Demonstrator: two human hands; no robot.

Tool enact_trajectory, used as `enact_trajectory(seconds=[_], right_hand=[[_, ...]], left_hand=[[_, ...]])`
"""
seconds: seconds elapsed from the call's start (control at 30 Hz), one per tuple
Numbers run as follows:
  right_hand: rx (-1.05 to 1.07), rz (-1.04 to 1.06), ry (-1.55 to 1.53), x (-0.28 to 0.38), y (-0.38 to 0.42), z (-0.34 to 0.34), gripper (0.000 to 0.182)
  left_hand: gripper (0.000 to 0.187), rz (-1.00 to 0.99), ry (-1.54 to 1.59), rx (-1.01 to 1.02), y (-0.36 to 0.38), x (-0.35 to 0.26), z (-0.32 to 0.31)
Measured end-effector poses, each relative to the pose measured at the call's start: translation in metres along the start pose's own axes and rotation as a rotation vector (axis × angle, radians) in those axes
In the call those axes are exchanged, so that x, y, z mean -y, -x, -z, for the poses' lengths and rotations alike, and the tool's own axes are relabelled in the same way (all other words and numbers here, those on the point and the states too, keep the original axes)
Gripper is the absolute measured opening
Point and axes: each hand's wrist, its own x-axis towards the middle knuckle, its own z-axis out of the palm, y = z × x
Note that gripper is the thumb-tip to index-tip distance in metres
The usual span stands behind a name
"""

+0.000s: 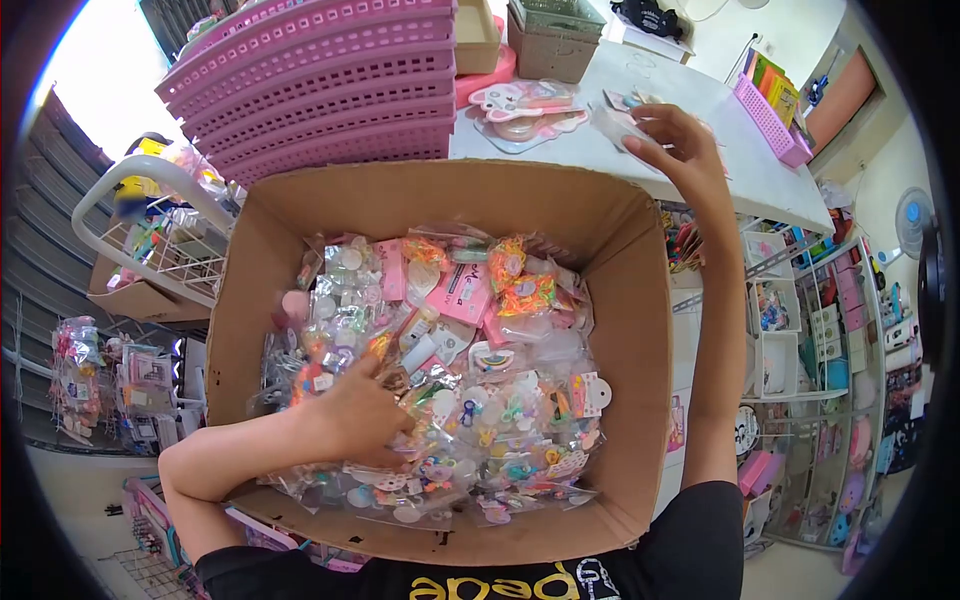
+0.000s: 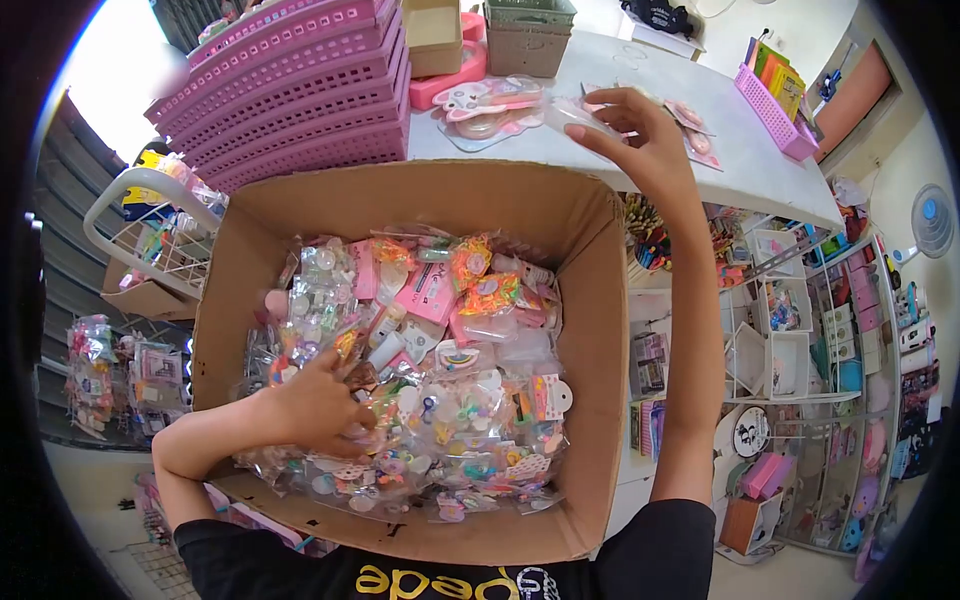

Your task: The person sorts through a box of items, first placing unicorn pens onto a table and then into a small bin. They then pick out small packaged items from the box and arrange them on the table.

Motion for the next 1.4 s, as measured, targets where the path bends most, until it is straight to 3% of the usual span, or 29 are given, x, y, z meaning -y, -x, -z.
enact_trajectory(seconds=[0.07, 0.13, 0.17, 0.23, 0.27, 0.33, 0.5, 0.53, 0.6, 0.7, 0.77, 0.87, 0.9, 1.03, 1.07, 1.1, 1.13, 1.2, 1.23, 1.33, 1.4], right_hand=[[0.121, 0.067, -0.060, 0.024, 0.010, -0.001, 0.038], [0.283, 0.173, 0.019, 0.041, 0.022, -0.001, 0.038], [0.375, 0.232, 0.038, 0.052, 0.028, -0.002, 0.038], [0.639, 0.270, -0.008, 0.071, 0.039, -0.009, 0.037], [0.641, 0.267, -0.013, 0.072, 0.045, -0.014, 0.037], [0.777, 0.332, 0.256, 0.068, 0.058, -0.026, 0.042], [0.684, 0.294, 0.551, 0.051, 0.073, -0.048, 0.039], [0.709, 0.205, 0.560, 0.047, 0.070, -0.046, 0.038], [0.735, 0.112, 0.580, 0.042, 0.066, -0.042, 0.037], [0.693, 0.079, 0.564, 0.039, 0.065, -0.043, 0.036], [0.748, -0.029, 0.579, 0.034, 0.066, -0.043, 0.034], [0.627, 0.028, 0.585, 0.027, 0.068, -0.042, 0.034], [0.625, 0.007, 0.574, 0.029, 0.066, -0.042, 0.036], [0.468, 0.030, 0.529, 0.032, 0.072, -0.046, 0.039], [0.338, 0.115, 0.482, 0.032, 0.074, -0.046, 0.039], [0.211, 0.202, 0.433, 0.032, 0.075, -0.046, 0.039], [0.214, 0.209, 0.430, 0.033, 0.075, -0.044, 0.039], [0.148, 0.243, -0.071, 0.041, 0.069, -0.033, 0.037], [0.158, 0.188, -0.152, 0.044, 0.068, -0.021, 0.035], [0.052, 0.138, -0.248, 0.023, 0.053, 0.015, 0.036], [-0.032, 0.160, -0.115, -0.009, 0.025, 0.038, 0.035]], left_hand=[[0.043, 0.013, 0.015, -0.001, 0.003, 0.003, 0.005], [0.047, 0.204, -0.154, 0.119, 0.001, 0.005, 0.009], [0.051, 0.280, -0.162, 0.079, 0.000, 0.008, 0.004], [0.051, 0.285, -0.184, 0.075, -0.005, 0.019, -0.008], [0.051, 0.293, -0.215, 0.068, -0.005, 0.023, -0.011], [0.046, 0.282, -0.227, -0.022, -0.003, 0.024, -0.012], [0.030, 0.315, -0.156, -0.302, -0.006, 0.019, 0.015], [0.030, 0.311, -0.160, -0.302, -0.012, 0.019, 0.020], [0.034, 0.194, -0.085, -0.555, -0.031, 0.017, 0.027], [0.033, 0.031, -0.167, -0.544, -0.079, 0.007, 0.036], [0.032, -0.032, -0.417, -0.700, -0.110, 0.000, 0.036], [0.033, -0.012, -0.594, -0.729, -0.142, 0.005, 0.026], [0.027, 0.021, -0.655, -0.841, -0.148, 0.007, 0.023], [0.027, 0.007, -0.632, -0.881, -0.153, 0.008, 0.022], [0.027, 0.005, -0.635, -0.882, -0.151, 0.008, 0.024], [0.032, 0.004, -0.528, -0.851, -0.148, 0.007, 0.026], [0.038, 0.009, -0.420, -0.818, -0.145, 0.005, 0.028], [0.041, 0.051, -0.435, -0.846, -0.138, -0.002, 0.038], [0.042, 0.070, -0.319, -0.838, -0.131, -0.006, 0.044], [0.041, 0.153, -0.125, -0.825, -0.110, -0.025, 0.070], [0.034, 0.211, 0.103, -0.947, -0.101, -0.029, 0.078]])
